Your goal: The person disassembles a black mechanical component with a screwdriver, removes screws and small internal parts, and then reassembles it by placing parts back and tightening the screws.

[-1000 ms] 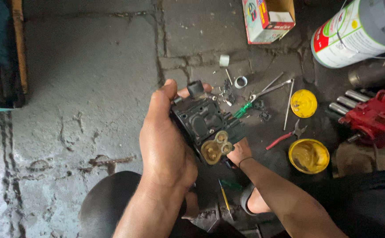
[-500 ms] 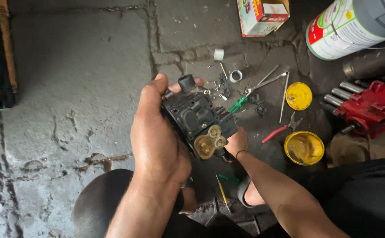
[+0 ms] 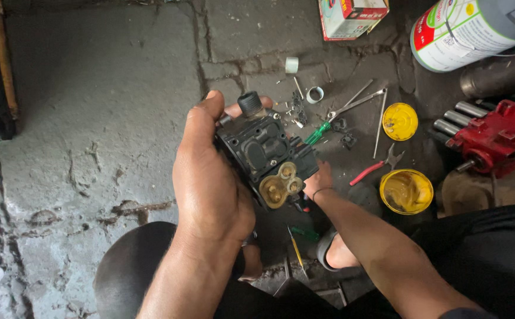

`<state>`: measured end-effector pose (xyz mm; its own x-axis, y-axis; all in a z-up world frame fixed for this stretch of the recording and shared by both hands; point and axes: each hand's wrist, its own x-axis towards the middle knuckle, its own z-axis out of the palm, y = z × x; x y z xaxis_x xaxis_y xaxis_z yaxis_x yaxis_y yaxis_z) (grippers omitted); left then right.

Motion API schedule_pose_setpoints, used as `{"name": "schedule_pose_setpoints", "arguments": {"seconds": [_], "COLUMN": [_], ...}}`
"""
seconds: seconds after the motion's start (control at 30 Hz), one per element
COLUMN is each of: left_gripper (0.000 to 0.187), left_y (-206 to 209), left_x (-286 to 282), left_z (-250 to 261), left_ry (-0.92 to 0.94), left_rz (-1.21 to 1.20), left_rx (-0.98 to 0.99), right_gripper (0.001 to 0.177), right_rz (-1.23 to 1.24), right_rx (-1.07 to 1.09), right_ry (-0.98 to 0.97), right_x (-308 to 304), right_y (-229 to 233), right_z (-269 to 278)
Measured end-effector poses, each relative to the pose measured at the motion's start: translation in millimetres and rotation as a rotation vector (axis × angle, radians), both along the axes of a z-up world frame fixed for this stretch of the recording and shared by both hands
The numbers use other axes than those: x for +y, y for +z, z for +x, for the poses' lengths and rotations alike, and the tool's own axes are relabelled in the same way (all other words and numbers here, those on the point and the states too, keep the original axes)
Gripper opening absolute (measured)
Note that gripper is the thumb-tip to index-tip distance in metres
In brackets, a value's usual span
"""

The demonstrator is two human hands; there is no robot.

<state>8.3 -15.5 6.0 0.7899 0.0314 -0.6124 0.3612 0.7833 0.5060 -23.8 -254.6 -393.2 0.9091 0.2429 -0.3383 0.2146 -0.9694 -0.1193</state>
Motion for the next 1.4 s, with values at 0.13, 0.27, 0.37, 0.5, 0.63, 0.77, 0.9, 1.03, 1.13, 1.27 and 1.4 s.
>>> {"name": "schedule_pose_setpoints", "arguments": {"seconds": [0.13,0.27,0.37,0.5,0.63,0.77,0.9,1.03,1.13,1.27,1.4], "left_gripper": [0.049,0.048,0.044,0.044,0.041,0.037,0.04,0.041,0.038,0.044,0.047], "left_y": [2,2,-1,-5,-7,-7,-10,-10,-16,-27,-29], "left_x": [-2,-3,-5,-10,-14,-12,-9,-12,-15,-16,-23], "left_z": [2,4,6,9,8,9,6,3,-1,-3,1], "left_ry": [0.005,0.018,0.05,0.019,0.019,0.035,-0.029,-0.057,-0.057,-0.111,-0.133], "left_rz": [-0.005,0.02,-0.003,-0.04,-0.041,0.018,0.012,-0.017,-0.019,0.01,0.034], "left_rx": [0.017,0.052,0.035,0.015,-0.019,0.02,-0.039,-0.032,-0.031,-0.099,-0.161], "right_gripper": [0.03,0.035,0.039,0.044,0.032,0.021,0.02,0.024,0.023,0.019,0.016], "right_rz": [0.091,0.219,0.284,0.369,0.436,0.9,1.235,1.3,1.261,1.031,1.018], "right_rx": [0.059,0.081,0.082,0.153,-0.053,0.229,0.269,0.199,0.179,0.183,0.191], "right_ry": [-0.041,-0.117,-0.156,-0.239,-0.311,-0.622,-0.479,-0.222,-0.117,-0.077,0.168], "right_x": [5,10,-1,-9,-23,-45,-39,-25,-17,-7,-4], "right_y": [-4,-14,-15,-11,20,137,283,392,421,431,435], "right_z": [13,22,27,34,74,150,174,116,71,40,35]}}
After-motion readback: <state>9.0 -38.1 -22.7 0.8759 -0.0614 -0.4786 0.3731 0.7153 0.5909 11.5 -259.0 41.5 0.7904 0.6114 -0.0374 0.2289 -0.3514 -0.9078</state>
